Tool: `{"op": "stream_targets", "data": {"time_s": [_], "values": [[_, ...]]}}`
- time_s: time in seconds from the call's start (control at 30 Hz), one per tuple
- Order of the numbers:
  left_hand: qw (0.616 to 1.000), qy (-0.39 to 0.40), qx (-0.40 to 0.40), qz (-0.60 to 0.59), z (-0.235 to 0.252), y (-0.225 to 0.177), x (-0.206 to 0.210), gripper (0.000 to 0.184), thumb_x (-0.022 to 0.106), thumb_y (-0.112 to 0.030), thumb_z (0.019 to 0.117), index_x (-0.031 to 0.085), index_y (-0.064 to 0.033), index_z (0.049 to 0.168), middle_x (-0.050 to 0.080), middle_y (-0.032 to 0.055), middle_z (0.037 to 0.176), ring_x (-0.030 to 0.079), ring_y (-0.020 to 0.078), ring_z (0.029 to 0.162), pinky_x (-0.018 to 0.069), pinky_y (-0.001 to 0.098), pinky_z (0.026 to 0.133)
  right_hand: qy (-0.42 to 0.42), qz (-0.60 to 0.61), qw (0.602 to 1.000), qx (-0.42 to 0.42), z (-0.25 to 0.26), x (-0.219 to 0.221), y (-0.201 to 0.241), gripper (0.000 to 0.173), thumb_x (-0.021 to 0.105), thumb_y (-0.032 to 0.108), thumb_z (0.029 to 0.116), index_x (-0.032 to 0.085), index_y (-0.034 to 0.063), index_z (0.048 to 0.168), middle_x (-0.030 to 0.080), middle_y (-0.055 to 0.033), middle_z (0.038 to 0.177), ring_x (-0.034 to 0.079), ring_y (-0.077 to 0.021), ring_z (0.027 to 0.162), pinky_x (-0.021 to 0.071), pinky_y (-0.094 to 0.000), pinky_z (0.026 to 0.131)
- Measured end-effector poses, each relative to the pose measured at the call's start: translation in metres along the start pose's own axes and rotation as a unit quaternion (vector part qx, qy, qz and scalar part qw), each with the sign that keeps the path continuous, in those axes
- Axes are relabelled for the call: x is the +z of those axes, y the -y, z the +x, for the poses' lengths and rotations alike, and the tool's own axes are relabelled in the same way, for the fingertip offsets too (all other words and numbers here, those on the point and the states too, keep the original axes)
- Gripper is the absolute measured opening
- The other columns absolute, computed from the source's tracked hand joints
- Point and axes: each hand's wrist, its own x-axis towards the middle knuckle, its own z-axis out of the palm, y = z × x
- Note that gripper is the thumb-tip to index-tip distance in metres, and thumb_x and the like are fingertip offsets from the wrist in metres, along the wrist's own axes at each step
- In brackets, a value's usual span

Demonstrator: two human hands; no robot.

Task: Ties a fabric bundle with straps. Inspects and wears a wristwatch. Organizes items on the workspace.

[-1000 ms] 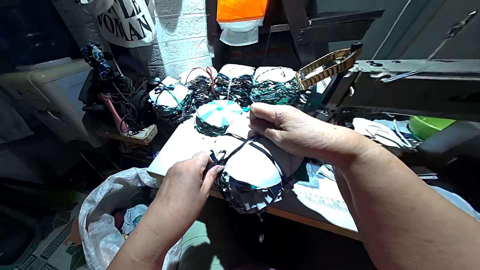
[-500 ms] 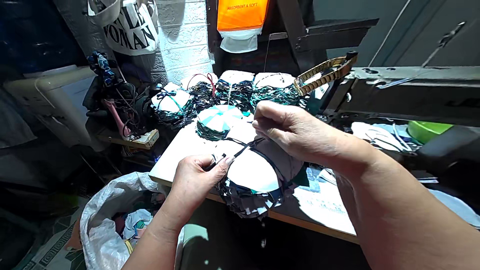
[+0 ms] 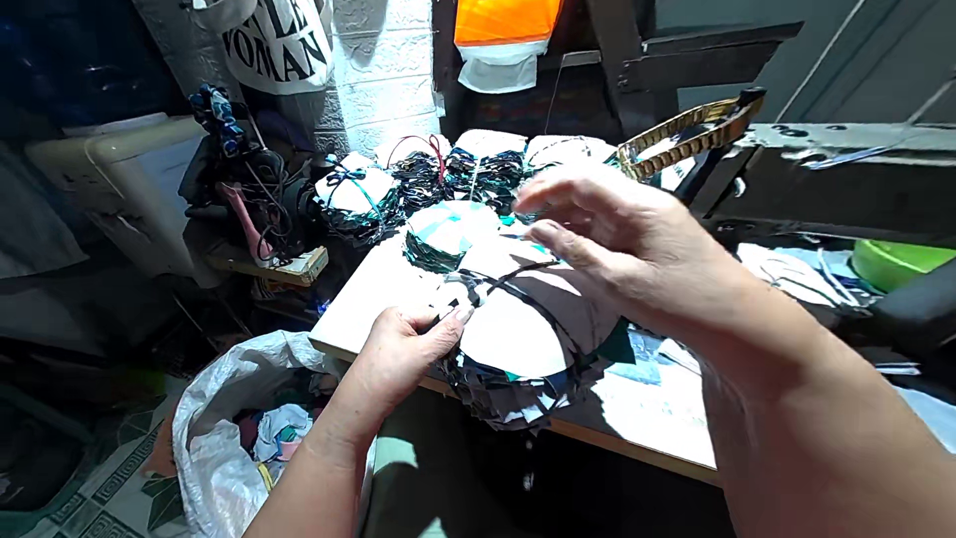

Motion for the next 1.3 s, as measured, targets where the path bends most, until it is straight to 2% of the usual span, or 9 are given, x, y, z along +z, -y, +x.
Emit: {"op": "stream_targets", "data": {"time_s": [0.1, 0.23, 0.33, 0.47, 0.67, 0.9, 1.07, 1.2, 1.3], "values": [[1.000, 0.001, 0.001, 0.003, 0.000, -0.003, 0.003, 0.037, 0.062, -0.028, 0.1037, 0.071, -0.0070, 0.074, 0.061, 0.0031, 0.063, 0.051, 0.0074, 0.053, 0.0400, 0.0218, 0.049, -0.042, -0.105, 0.993, -0.026, -0.017, 0.010, 0.006, 0.017, 0.062, 0.022, 0.0988, 0.075, 0.0099, 0.098, 0.064, -0.0048, 0.103, 0.064, -0.0105, 0.088, 0.0559, -0.0270, 0.074], [1.000, 0.004, 0.012, 0.023, 0.000, -0.006, 0.011, 0.040, 0.062, -0.029, 0.1037, 0.069, -0.0070, 0.071, 0.059, 0.0032, 0.061, 0.051, 0.0089, 0.052, 0.0398, 0.0238, 0.048, -0.024, -0.226, 0.973, -0.048, -0.024, 0.030, 0.012, 0.028, 0.060, 0.034, 0.0976, 0.078, 0.0132, 0.101, 0.063, -0.0074, 0.100, 0.061, -0.0244, 0.091, 0.0506, -0.0420, 0.075], [0.999, 0.004, 0.008, 0.049, -0.002, -0.007, 0.018, 0.039, 0.062, -0.031, 0.1032, 0.070, -0.0094, 0.072, 0.058, 0.0022, 0.060, 0.050, 0.0093, 0.051, 0.0390, 0.0258, 0.048, -0.030, -0.236, 0.969, -0.060, -0.021, 0.037, 0.016, 0.015, 0.069, 0.023, 0.0923, 0.078, 0.0113, 0.093, 0.063, -0.0080, 0.094, 0.061, -0.0272, 0.090, 0.0507, -0.0437, 0.075], [0.996, -0.007, 0.020, 0.084, -0.003, -0.004, 0.021, 0.040, 0.062, -0.034, 0.1032, 0.069, -0.0123, 0.070, 0.058, 0.0006, 0.060, 0.053, 0.0100, 0.053, 0.0414, 0.0287, 0.049, -0.046, -0.171, 0.980, -0.086, -0.022, 0.043, 0.014, 0.012, 0.065, 0.009, 0.0901, 0.073, 0.0096, 0.082, 0.061, -0.0042, 0.088, 0.061, -0.0205, 0.088, 0.0506, -0.0382, 0.075], [0.995, -0.001, 0.022, 0.099, -0.005, -0.003, 0.019, 0.038, 0.062, -0.028, 0.1020, 0.065, -0.0132, 0.067, 0.056, -0.0006, 0.058, 0.052, 0.0092, 0.053, 0.0400, 0.0283, 0.049, -0.020, -0.016, 0.999, -0.028, -0.026, 0.039, 0.015, 0.008, 0.061, 0.010, 0.0951, 0.068, 0.0135, 0.095, 0.062, 0.0060, 0.085, 0.059, -0.0014, 0.076, 0.0502, -0.0177, 0.067], [0.990, 0.008, 0.053, 0.131, -0.006, -0.004, 0.018, 0.035, 0.064, -0.029, 0.1013, 0.066, -0.0151, 0.070, 0.057, -0.0031, 0.060, 0.053, 0.0070, 0.054, 0.0417, 0.0264, 0.050, 0.007, 0.015, 1.000, 0.008, -0.022, 0.032, 0.011, 0.008, 0.061, 0.011, 0.0958, 0.068, 0.0149, 0.098, 0.063, 0.0075, 0.083, 0.060, 0.0000, 0.076, 0.0509, -0.0179, 0.068], [0.958, 0.059, 0.165, 0.229, -0.016, -0.021, -0.004, 0.008, 0.061, -0.020, 0.0960, 0.064, -0.0185, 0.088, 0.056, -0.0087, 0.070, 0.052, 0.0023, 0.058, 0.0438, 0.0194, 0.049, -0.007, -0.064, 0.998, -0.016, -0.021, 0.035, 0.006, 0.008, 0.060, 0.014, 0.0946, 0.067, 0.0179, 0.092, 0.058, 0.0093, 0.077, 0.054, -0.0023, 0.072, 0.0451, -0.0240, 0.065], [0.893, 0.011, 0.270, 0.359, -0.008, -0.041, -0.013, 0.006, 0.063, -0.015, 0.0941, 0.069, -0.0176, 0.093, 0.059, -0.0088, 0.080, 0.056, 0.0052, 0.076, 0.0474, 0.0269, 0.069, -0.004, -0.070, 0.997, -0.037, -0.020, 0.037, 0.006, 0.009, 0.061, 0.014, 0.0921, 0.068, 0.0177, 0.088, 0.059, 0.0086, 0.078, 0.055, -0.0044, 0.076, 0.0443, -0.0267, 0.069], [0.872, -0.008, 0.330, 0.361, 0.007, -0.048, -0.010, 0.009, 0.063, -0.014, 0.0966, 0.072, -0.0136, 0.095, 0.054, -0.0021, 0.090, 0.053, 0.0092, 0.083, 0.0455, 0.0268, 0.072, 0.003, -0.044, 0.998, -0.036, -0.019, 0.035, 0.003, 0.010, 0.062, 0.014, 0.0937, 0.070, 0.0171, 0.089, 0.062, 0.0080, 0.082, 0.058, -0.0024, 0.077, 0.0480, -0.0233, 0.069]]}}
